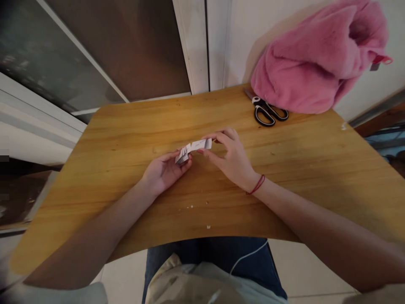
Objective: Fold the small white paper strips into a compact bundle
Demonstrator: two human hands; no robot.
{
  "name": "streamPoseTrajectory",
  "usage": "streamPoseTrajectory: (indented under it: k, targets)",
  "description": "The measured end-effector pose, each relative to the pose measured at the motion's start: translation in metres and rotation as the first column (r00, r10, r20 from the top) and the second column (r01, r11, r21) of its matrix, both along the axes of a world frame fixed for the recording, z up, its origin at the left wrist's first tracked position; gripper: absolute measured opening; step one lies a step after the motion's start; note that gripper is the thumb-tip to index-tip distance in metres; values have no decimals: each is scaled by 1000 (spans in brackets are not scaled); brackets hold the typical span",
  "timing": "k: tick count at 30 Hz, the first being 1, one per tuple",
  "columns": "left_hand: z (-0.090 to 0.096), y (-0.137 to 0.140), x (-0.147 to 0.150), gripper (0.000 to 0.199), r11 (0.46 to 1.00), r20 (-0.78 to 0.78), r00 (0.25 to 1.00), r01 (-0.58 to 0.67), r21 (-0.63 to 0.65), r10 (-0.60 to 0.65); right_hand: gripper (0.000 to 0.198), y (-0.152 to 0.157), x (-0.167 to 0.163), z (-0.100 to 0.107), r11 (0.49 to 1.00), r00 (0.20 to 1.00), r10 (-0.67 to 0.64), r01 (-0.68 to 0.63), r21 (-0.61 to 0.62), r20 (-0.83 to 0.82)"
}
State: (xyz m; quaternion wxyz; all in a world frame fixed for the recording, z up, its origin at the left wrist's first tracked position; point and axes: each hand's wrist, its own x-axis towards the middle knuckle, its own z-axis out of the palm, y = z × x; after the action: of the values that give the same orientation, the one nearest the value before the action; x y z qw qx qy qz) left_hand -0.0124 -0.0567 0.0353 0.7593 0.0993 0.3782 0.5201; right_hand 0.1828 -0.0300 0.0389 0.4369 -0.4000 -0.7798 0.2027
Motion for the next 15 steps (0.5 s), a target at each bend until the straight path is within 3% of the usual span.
streamPoseTrajectory:
  k: [9,15]
  targets:
    - [3,1,3,17,994,47,993,-106,-37,108,21,-3,-2,-2,999,999,52,-52,5,-8]
    - [8,-3,6,20,999,28,999,29,-39,-28,22,-6,-3,-2,989,989,113,-122,88,97]
